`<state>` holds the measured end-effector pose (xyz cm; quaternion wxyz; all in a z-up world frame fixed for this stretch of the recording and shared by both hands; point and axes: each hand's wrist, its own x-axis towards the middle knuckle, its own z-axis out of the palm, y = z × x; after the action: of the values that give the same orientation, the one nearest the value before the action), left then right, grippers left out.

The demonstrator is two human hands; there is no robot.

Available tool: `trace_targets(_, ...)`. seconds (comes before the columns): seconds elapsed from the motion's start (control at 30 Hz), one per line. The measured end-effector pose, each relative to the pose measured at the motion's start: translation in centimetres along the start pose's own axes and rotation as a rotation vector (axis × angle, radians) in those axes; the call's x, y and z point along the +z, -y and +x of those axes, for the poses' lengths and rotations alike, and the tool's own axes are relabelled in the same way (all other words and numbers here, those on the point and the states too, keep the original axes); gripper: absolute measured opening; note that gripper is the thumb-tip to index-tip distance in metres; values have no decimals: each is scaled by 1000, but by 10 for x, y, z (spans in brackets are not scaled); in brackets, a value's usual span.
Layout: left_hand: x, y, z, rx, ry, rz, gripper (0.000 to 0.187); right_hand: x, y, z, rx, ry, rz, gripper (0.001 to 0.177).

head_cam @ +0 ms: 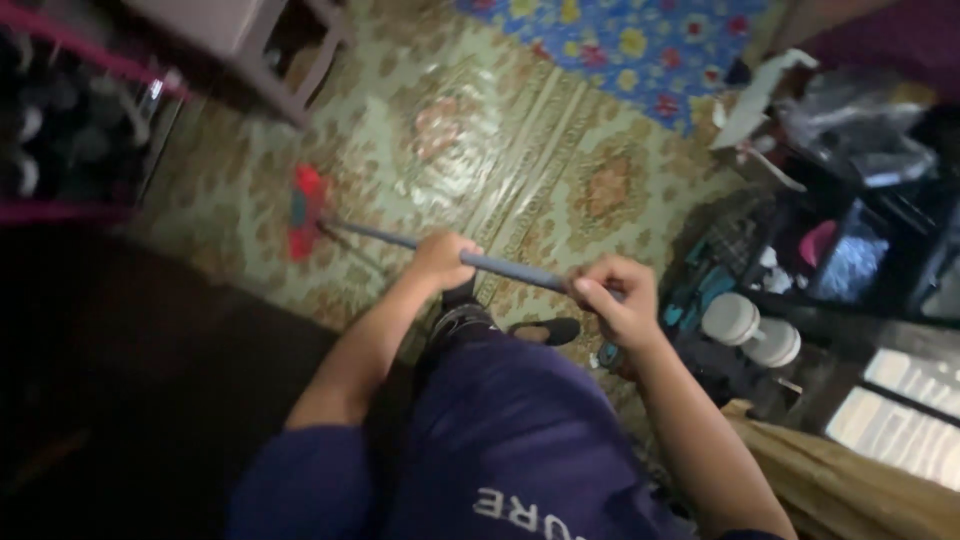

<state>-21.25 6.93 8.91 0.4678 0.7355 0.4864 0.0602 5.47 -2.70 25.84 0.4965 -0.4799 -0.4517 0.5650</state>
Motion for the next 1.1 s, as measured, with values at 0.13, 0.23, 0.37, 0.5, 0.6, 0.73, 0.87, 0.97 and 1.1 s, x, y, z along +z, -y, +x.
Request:
trace_targets(0.13,28,-83,10,311,-16,-173,21,2,116,-24,-193,-5,53,18)
trace_targets(0.23,53,-148,20,449,93,-270,19,11,164,-38,-396,-53,27,14)
trace_targets(0.37,91,-173,42,391,554,-425,42,13,166,-52,-658,162,-343,13)
trace_targets(0.5,103,-171,63,625,534,-107,39,-4,144,-76,-211,45,-475,16)
trace_targets(0.6,110,-142,81,635,477,-10,33,-38,103,-87,-331,-114,-266,13)
trace_targets(0.73,118,-87,99,585,431,164,22,-59,32,-92,-365,-187,-266,20)
trace_targets(0.87,126,-74,112,574,339,285,25,-78,33,-104,-249,-187,-243,24)
trace_targets(0.97,136,-124,105,531,341,296,26,-111,56,-123,-283,-185,-259,24)
trace_targets(1.1,172,-217,96,723,371,147,8,-156,121,-153,-604,-184,-230,26)
